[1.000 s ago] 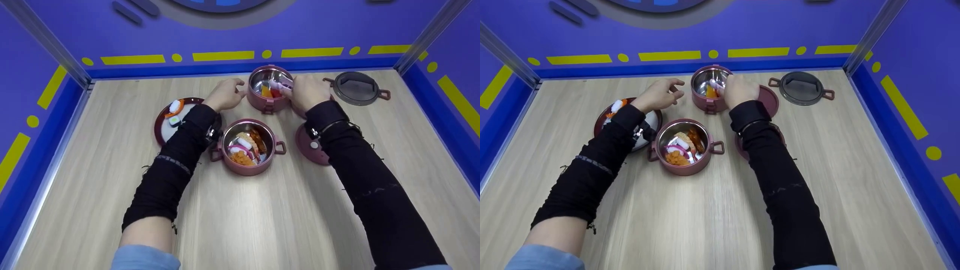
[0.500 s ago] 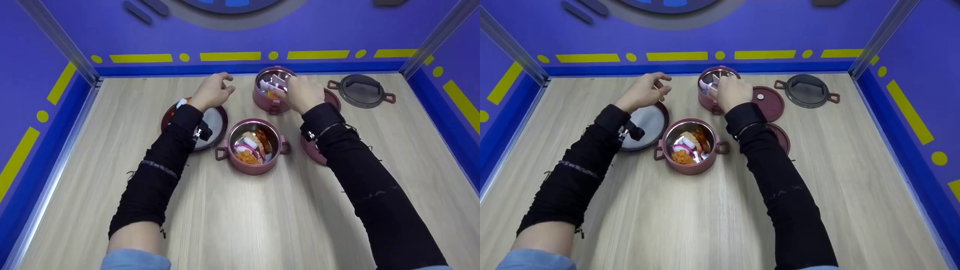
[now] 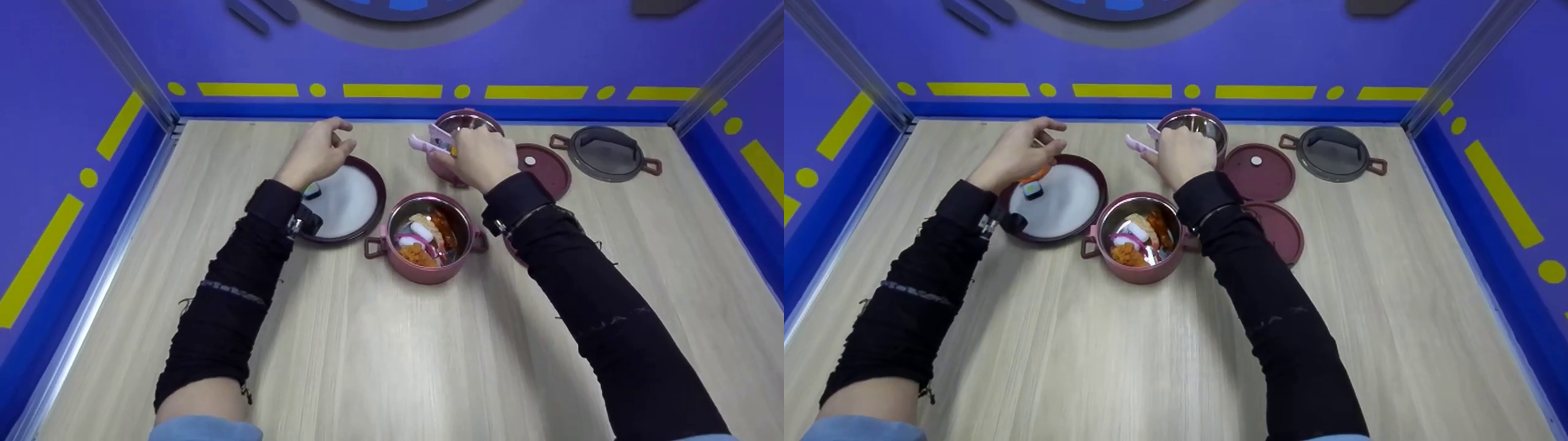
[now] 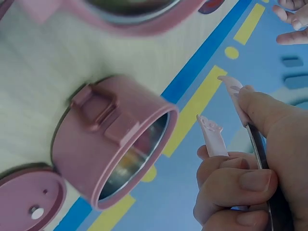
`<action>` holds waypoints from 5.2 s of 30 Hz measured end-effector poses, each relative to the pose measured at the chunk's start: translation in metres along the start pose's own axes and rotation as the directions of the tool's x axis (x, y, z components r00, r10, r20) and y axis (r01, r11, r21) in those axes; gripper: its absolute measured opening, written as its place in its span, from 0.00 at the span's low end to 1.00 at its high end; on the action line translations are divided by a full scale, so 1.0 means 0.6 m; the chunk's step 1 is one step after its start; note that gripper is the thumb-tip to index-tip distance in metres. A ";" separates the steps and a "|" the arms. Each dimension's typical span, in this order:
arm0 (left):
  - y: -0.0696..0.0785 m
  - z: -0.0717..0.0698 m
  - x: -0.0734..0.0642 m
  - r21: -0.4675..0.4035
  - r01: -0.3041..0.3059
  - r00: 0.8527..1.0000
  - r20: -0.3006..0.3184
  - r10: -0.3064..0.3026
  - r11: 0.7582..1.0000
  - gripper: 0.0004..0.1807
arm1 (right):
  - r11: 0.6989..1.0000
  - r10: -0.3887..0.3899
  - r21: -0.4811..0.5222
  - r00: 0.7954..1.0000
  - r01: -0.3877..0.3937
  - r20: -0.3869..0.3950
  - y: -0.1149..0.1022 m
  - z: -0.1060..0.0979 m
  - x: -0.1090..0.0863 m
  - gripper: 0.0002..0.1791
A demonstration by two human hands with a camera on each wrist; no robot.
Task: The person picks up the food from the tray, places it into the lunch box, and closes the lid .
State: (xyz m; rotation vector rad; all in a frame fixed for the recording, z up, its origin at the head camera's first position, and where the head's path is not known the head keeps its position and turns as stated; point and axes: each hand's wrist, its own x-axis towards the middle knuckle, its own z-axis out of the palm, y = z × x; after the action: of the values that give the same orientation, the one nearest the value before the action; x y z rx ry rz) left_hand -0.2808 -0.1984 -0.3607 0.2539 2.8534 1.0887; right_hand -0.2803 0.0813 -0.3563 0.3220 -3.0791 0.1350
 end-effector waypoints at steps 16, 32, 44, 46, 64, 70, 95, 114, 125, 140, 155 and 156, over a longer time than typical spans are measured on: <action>-0.111 -0.035 -0.066 0.001 0.107 0.984 -0.142 -0.106 0.994 0.22 | 0.989 -0.149 0.018 0.988 0.149 -0.040 -0.102 0.022 -0.009 0.35; -0.196 -0.028 -0.103 0.023 0.263 0.954 -0.155 -0.256 0.965 0.21 | 0.973 -0.230 0.034 0.969 0.228 0.094 -0.217 0.065 -0.010 0.32; -0.216 0.000 -0.106 0.065 0.255 0.959 -0.143 -0.244 0.965 0.15 | 0.965 -0.257 -0.030 0.964 0.260 0.061 -0.261 0.087 -0.002 0.31; -0.219 0.002 -0.106 0.059 0.251 0.959 -0.154 -0.239 0.966 0.13 | 0.967 -0.253 -0.025 0.965 0.255 0.061 -0.267 0.086 0.000 0.30; -0.225 0.010 -0.103 -0.054 0.269 0.955 -0.112 -0.274 0.962 0.09 | 0.971 -0.229 -0.053 0.970 0.234 0.085 -0.305 0.099 0.012 0.29; -0.223 0.008 -0.103 -0.067 0.275 0.955 -0.096 -0.280 0.959 0.09 | 0.965 -0.248 -0.068 0.967 0.252 0.059 -0.306 0.099 0.012 0.27; -0.211 0.007 -0.097 -0.081 0.317 0.944 -0.069 -0.323 0.945 0.06 | 0.972 -0.227 -0.043 0.970 0.232 0.085 -0.280 0.095 0.016 0.24; -0.164 -0.017 -0.065 0.189 0.308 0.947 -0.154 -0.282 0.933 0.10 | 0.974 -0.227 0.000 0.973 0.227 0.052 -0.254 0.050 0.003 0.24; -0.081 -0.011 -0.012 0.182 0.232 0.967 -0.150 -0.207 0.955 0.14 | 0.978 -0.207 0.034 0.978 0.207 -0.003 -0.201 0.010 0.003 0.25; 0.012 0.042 0.056 0.123 0.137 0.989 -0.064 -0.129 0.983 0.17 | 0.995 -0.088 0.043 0.992 0.093 -0.092 -0.096 -0.022 0.005 0.28; 0.071 0.132 0.103 0.111 -0.050 0.999 -0.008 0.051 0.993 0.21 | 0.997 0.061 0.050 0.996 -0.058 -0.067 0.022 -0.027 -0.002 0.28; 0.075 0.137 0.105 0.114 -0.053 0.999 -0.005 0.054 0.992 0.21 | 0.997 0.069 0.044 0.996 -0.066 -0.059 0.029 -0.027 -0.003 0.29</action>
State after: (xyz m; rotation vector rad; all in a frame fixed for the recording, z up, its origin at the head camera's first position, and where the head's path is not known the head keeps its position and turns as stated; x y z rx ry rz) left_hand -0.3264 -0.1005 -0.3928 0.3365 2.9368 0.9381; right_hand -0.2817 0.1001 -0.3416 0.2116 -3.0315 0.2079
